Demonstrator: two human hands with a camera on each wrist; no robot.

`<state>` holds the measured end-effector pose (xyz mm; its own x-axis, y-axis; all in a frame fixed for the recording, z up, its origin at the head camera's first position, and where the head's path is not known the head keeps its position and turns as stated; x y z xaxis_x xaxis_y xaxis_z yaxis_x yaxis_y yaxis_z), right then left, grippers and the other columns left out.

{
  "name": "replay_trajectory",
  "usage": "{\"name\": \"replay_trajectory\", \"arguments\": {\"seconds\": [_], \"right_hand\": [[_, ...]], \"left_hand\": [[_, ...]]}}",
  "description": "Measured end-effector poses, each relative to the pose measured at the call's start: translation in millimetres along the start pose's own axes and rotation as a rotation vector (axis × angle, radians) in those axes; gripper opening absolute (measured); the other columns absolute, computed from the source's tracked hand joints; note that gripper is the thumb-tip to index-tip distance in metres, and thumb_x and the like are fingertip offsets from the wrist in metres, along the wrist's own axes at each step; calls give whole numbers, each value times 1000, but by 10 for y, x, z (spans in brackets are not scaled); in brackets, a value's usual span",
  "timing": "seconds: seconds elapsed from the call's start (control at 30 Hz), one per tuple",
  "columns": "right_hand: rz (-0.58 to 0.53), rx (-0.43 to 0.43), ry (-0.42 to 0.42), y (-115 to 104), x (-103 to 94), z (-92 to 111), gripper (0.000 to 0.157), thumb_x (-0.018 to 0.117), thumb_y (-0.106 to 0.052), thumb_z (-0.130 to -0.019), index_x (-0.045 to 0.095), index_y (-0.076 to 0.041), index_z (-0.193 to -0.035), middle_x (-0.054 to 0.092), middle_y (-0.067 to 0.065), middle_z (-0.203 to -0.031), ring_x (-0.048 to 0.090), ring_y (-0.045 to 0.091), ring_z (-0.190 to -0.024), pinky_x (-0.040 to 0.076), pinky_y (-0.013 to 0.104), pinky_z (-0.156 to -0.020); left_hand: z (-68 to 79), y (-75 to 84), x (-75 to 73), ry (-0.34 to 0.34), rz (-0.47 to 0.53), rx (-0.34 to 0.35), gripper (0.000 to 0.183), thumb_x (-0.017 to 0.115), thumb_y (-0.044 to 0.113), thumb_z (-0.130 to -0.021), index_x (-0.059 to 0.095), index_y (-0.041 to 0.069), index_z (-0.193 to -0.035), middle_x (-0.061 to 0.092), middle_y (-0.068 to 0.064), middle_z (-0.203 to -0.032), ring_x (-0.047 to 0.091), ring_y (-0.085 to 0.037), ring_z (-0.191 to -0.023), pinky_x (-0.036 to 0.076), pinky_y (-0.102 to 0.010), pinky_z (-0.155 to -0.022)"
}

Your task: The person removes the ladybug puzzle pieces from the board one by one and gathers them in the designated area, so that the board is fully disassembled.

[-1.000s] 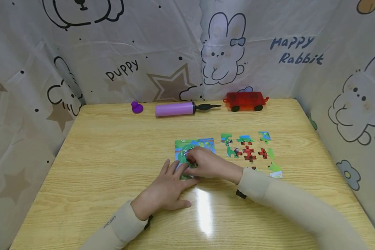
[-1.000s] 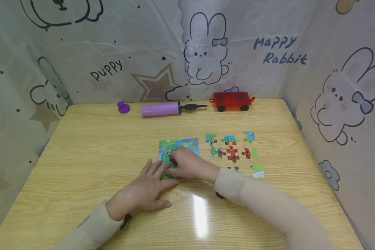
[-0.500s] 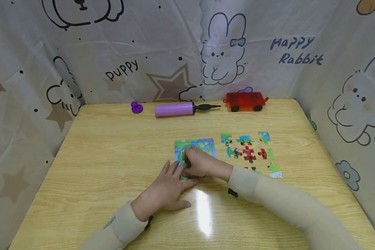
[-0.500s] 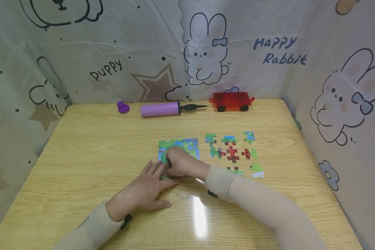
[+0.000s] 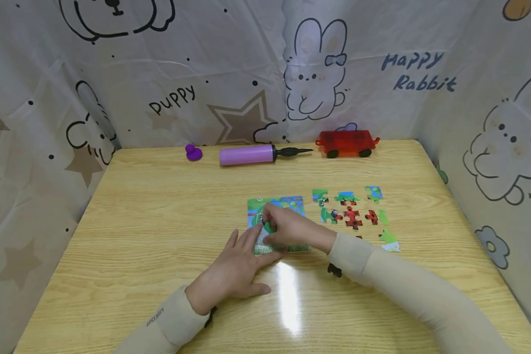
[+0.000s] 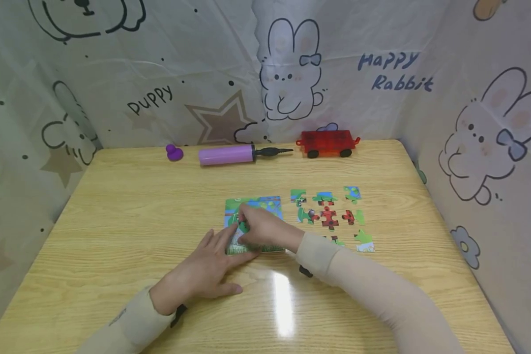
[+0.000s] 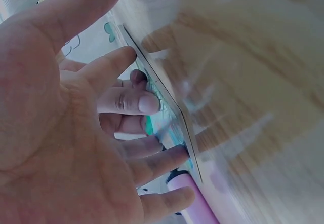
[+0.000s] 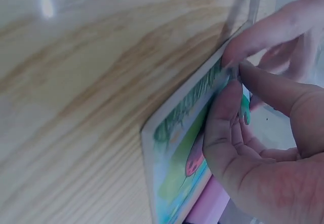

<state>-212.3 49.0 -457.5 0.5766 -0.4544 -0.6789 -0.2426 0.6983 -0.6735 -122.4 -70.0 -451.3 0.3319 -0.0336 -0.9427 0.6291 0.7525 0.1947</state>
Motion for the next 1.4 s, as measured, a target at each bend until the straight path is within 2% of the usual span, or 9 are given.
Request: {"name": "replay_trajectory", "arguments": {"seconds": [0.2,0.37,0.5,0.7,0.87,1.07,1.13,1.27,1.4], "right_hand": [[48,-11,44,133,-156,66,30,83,-17,-92,61,-10,-110,55,1,-80,47,14,-68,40,27,-61],[37,-20,73,254,-347,160,27,80,-14,-94,66,-10,-116,68,3,-87,60,12,-72,49,27,-65],[2,-64,61,328,-498,263,23,76,-14,-96,69,-13,-119,73,5,-93,66,13,-78,55,31,-72],[-76,-143,-57,434,-665,450,16,70,-8,-100,70,-10,-115,72,10,-85,62,20,-69,51,30,-65],[-96,-123,-143,588,-719,644,12,70,-7,-100,71,-7,-112,74,11,-83,69,31,-70,56,30,-65],[-107,-111,-200,789,-662,815,11,72,-1,-97,72,-4,-108,73,12,-82,72,33,-65,63,43,-64],[-65,-110,-181,834,-642,838,12,74,-3,-96,72,-7,-107,72,9,-82,71,26,-65,62,39,-65],[89,-120,-77,860,-646,859,16,81,-11,-92,76,-14,-107,69,0,-86,62,9,-70,55,26,-66],[178,-130,5,842,-668,881,19,85,-11,-88,81,-14,-107,68,-1,-88,57,4,-74,51,23,-66]], "left_hand": [[-5,-12,12,-22,8,-19,78,71,62,-93,37,47,-161,13,-30,-173,17,-45,-162,21,-74,-124],[-8,-22,7,-29,7,-24,79,71,63,-93,35,49,-162,20,-28,-171,19,-45,-161,20,-73,-125],[-10,-22,0,-23,4,-15,79,71,63,-93,35,48,-162,22,-28,-169,22,-46,-160,27,-70,-124],[-4,-34,10,-29,21,-20,80,71,62,-93,34,48,-162,19,-30,-170,22,-48,-159,32,-67,-123],[6,-37,11,-17,27,-19,80,72,62,-92,34,48,-162,19,-30,-170,23,-48,-159,32,-66,-124],[13,-31,9,-13,28,-19,80,72,62,-92,35,48,-162,20,-31,-169,24,-49,-158,32,-66,-124],[16,-30,12,-15,26,-20,81,72,62,-92,35,48,-162,20,-31,-169,24,-49,-158,32,-66,-124],[11,-26,20,-18,38,-18,81,72,62,-92,35,48,-162,19,-31,-170,23,-49,-158,32,-66,-124],[5,-18,20,-17,42,-14,81,72,62,-92,34,48,-162,18,-31,-170,23,-49,-159,32,-66,-124]]}}
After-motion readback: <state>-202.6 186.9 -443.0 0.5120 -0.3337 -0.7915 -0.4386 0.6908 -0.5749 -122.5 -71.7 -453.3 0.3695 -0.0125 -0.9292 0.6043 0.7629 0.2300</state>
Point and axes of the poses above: each hand's wrist, its own z-axis away from the middle knuckle, its own x-axis out of the palm, y = z × x, the point moved 6 cm from there along -z, towards the middle knuckle
